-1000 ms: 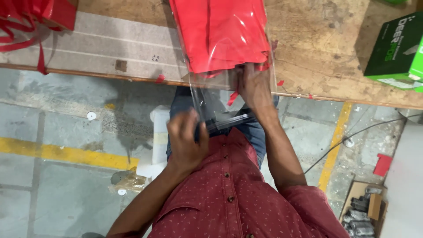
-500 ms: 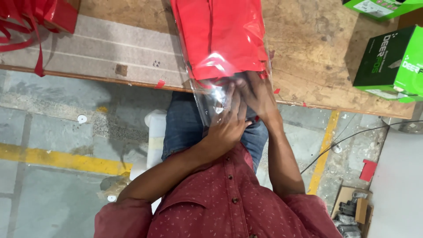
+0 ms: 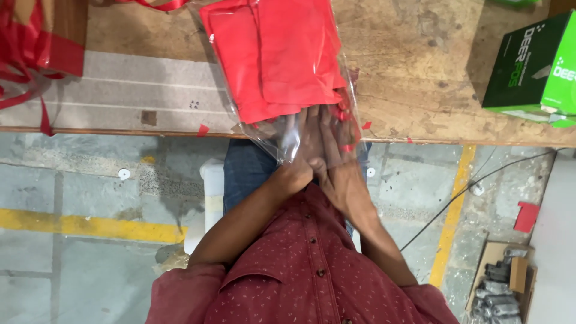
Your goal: Packing small red cloth pouches into a larger clear plastic bag at a workbench.
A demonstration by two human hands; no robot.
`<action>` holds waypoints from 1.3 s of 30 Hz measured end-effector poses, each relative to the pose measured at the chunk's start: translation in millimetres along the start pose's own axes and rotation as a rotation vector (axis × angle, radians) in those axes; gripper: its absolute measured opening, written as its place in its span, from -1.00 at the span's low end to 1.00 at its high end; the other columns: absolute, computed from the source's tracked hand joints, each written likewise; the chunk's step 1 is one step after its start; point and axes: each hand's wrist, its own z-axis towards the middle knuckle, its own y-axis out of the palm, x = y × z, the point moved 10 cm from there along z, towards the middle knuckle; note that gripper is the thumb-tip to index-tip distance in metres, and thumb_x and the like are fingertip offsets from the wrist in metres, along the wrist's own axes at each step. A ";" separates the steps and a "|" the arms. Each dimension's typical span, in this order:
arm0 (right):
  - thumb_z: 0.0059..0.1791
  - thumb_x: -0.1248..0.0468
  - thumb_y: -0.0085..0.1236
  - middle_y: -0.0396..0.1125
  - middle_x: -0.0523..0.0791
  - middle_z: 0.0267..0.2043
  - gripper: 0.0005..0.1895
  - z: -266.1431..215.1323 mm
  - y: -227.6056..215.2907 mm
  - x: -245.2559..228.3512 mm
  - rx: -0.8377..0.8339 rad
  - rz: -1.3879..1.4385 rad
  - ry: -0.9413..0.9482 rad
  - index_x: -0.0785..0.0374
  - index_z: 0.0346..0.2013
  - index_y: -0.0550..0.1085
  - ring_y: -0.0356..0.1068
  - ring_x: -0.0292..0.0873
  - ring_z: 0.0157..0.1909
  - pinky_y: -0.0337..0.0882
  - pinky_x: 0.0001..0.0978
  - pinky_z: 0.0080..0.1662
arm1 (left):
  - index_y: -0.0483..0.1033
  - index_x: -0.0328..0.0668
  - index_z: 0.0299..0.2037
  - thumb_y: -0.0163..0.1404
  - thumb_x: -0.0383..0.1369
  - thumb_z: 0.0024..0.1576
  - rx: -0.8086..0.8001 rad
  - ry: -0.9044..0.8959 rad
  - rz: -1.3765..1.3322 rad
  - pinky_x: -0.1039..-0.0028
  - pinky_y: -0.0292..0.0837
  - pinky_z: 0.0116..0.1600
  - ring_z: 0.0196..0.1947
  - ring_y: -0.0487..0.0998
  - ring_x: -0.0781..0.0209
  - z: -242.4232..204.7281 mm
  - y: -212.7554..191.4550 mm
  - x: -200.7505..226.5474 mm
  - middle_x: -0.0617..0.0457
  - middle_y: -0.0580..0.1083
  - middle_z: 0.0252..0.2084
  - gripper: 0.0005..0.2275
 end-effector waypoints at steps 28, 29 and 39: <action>0.16 0.48 -0.11 0.20 0.43 0.31 -0.59 61.0 16.6 41.9 0.185 -0.051 -0.261 0.63 0.31 0.25 0.19 0.48 0.30 0.22 0.11 0.30 | -0.09 -0.35 0.44 0.15 -0.48 -0.15 0.264 0.011 -0.536 -0.12 0.17 0.34 0.30 0.26 -0.49 -53.8 -59.1 -6.0 -0.49 0.21 0.32 -0.11; 0.12 0.45 -0.08 0.27 0.37 0.17 -0.65 63.8 39.0 70.8 0.080 -0.179 -0.217 0.55 0.20 0.32 0.27 0.42 0.18 0.24 0.12 0.22 | -0.15 -0.38 0.48 0.08 -0.54 -0.13 0.202 0.066 -0.585 -0.13 0.08 0.46 0.40 0.20 -0.44 -69.4 -65.9 2.4 -0.49 0.09 0.43 -0.09; 0.05 0.41 0.12 0.43 0.11 -0.01 -0.62 42.2 10.9 9.3 0.122 -0.059 -0.084 0.45 0.16 0.40 0.43 0.30 0.02 0.31 0.16 0.30 | 0.55 -0.24 0.15 0.03 -0.65 0.08 -0.496 0.290 -0.985 0.28 0.43 0.38 0.27 0.52 -0.06 -125.7 -138.3 -8.4 -0.13 0.53 0.20 -0.60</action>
